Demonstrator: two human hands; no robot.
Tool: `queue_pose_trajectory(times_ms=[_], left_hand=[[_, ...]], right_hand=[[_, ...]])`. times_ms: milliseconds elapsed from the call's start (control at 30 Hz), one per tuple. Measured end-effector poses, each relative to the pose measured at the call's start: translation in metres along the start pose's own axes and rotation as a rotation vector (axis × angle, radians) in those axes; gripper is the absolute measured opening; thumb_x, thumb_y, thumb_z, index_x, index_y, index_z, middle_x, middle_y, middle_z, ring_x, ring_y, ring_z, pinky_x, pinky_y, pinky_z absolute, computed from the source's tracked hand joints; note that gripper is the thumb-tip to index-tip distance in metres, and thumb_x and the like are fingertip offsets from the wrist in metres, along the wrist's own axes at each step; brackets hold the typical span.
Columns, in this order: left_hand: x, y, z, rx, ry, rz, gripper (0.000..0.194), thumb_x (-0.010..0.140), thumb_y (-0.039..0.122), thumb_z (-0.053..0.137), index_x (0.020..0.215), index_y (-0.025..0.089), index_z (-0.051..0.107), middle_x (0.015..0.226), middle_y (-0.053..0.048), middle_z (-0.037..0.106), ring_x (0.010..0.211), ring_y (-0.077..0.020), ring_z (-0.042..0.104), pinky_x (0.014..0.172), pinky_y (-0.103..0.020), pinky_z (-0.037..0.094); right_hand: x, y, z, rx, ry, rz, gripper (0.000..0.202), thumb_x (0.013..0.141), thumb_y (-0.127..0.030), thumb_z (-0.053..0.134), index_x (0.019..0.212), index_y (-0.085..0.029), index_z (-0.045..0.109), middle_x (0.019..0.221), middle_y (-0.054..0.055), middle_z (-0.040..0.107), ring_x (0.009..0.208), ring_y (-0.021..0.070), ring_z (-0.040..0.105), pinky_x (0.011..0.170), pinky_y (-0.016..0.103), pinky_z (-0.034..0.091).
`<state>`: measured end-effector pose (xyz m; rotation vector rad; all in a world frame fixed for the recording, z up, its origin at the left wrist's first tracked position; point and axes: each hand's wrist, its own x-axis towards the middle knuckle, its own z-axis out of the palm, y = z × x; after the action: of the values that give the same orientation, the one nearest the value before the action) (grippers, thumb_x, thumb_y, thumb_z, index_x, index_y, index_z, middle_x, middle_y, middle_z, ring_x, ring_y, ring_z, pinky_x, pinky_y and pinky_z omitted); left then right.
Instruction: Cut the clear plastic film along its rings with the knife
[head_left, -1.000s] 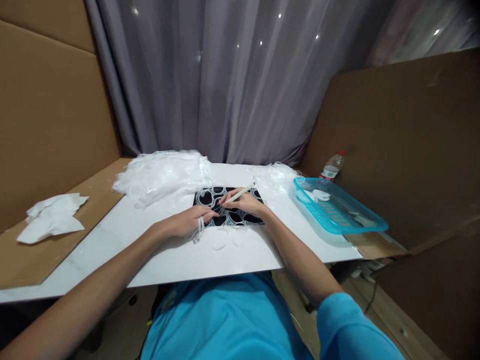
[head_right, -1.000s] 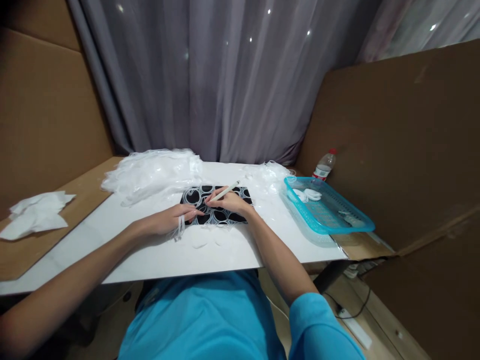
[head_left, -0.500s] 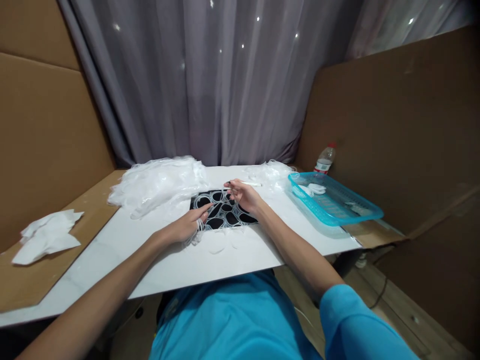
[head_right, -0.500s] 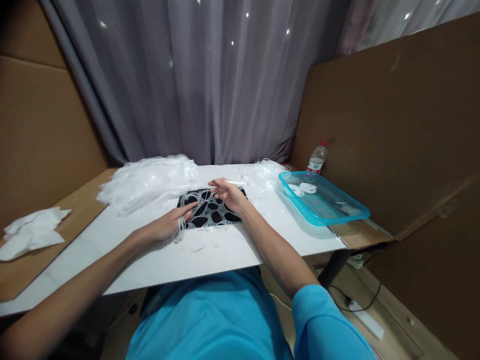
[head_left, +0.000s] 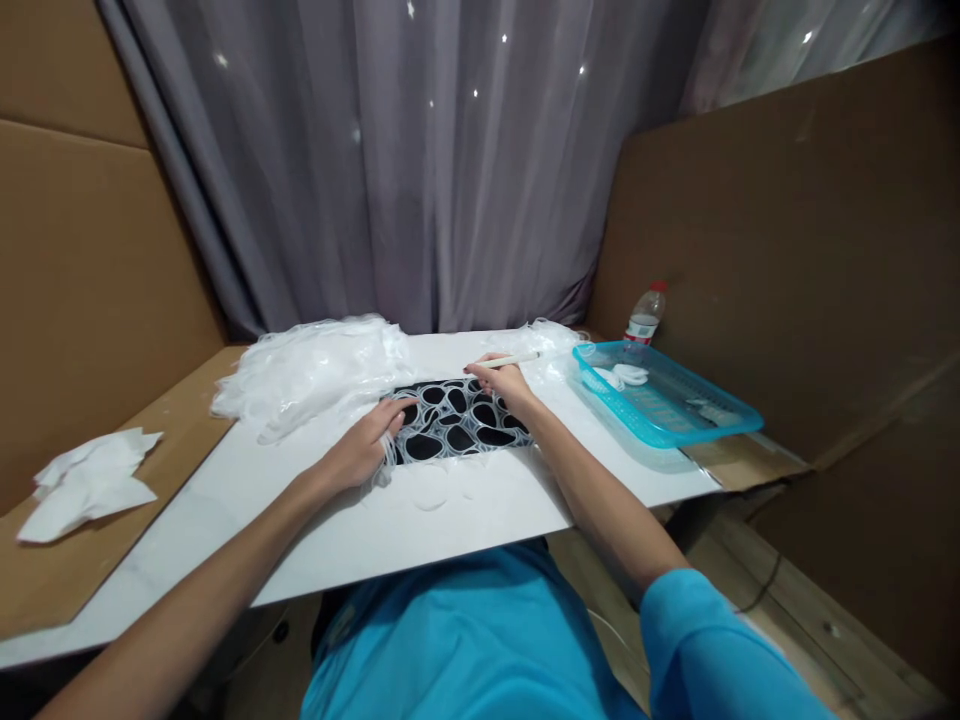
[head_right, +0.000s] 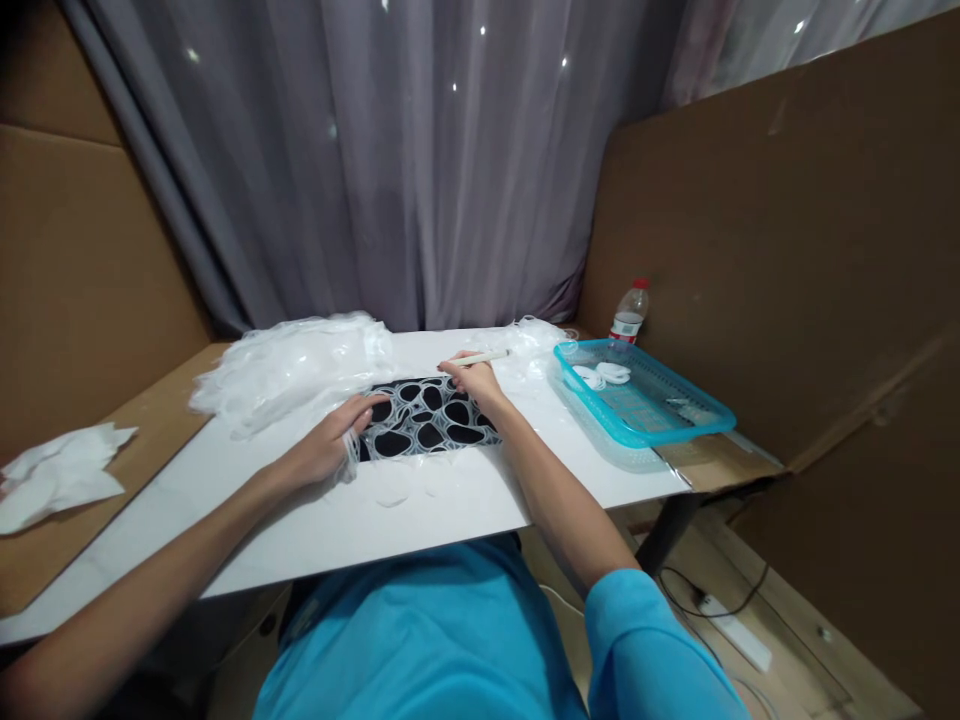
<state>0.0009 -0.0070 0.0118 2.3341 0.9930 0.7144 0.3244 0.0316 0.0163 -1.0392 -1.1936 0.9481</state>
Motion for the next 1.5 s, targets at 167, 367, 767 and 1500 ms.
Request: queue_pose_trajectory(times_ms=[167, 367, 767, 1500], left_hand=[[0.001, 0.015, -0.004, 0.031, 0.193, 0.055, 0.053, 0.116, 0.054, 0.032, 0.16, 0.035, 0.054, 0.138, -0.009, 0.063, 0.135, -0.032, 0.057, 0.126, -0.055, 0.033], [-0.005, 0.034, 0.002, -0.363, -0.009, 0.034, 0.065, 0.111, 0.063, 0.042, 0.169, 0.033, 0.035, 0.139, -0.013, 0.066, 0.13, -0.0329, 0.061, 0.115, -0.049, 0.047], [-0.006, 0.034, 0.008, -0.543, 0.008, -0.048, 0.034, 0.108, 0.06, 0.053, 0.126, 0.031, 0.058, 0.112, -0.005, 0.064, 0.101, -0.0254, 0.058, 0.092, -0.041, 0.049], [-0.006, 0.025, -0.009, 0.028, 0.536, 0.34, 0.038, 0.105, 0.029, 0.061, 0.076, 0.025, 0.039, 0.076, 0.001, 0.043, 0.069, -0.0164, 0.044, 0.068, -0.033, 0.041]], right_hand=[[-0.029, -0.019, 0.04, -0.048, -0.412, -0.067, 0.029, 0.082, -0.047, 0.092, 0.086, -0.02, 0.08, 0.071, 0.001, 0.073, 0.059, 0.0139, 0.06, 0.053, 0.025, 0.049], [-0.053, -0.034, 0.068, 0.042, -0.626, -0.091, 0.03, 0.085, -0.048, 0.092, 0.092, -0.019, 0.083, 0.083, 0.004, 0.078, 0.069, 0.0168, 0.068, 0.068, 0.031, 0.058], [-0.05, -0.026, 0.06, 0.032, -0.43, -0.084, 0.034, 0.081, -0.05, 0.094, 0.088, -0.019, 0.083, 0.081, 0.005, 0.08, 0.076, 0.0205, 0.074, 0.075, 0.033, 0.059], [-0.021, -0.036, -0.006, -0.194, -0.398, -0.038, 0.028, 0.081, -0.041, 0.092, 0.079, -0.018, 0.078, 0.082, 0.008, 0.082, 0.069, 0.0195, 0.075, 0.061, 0.03, 0.061]])
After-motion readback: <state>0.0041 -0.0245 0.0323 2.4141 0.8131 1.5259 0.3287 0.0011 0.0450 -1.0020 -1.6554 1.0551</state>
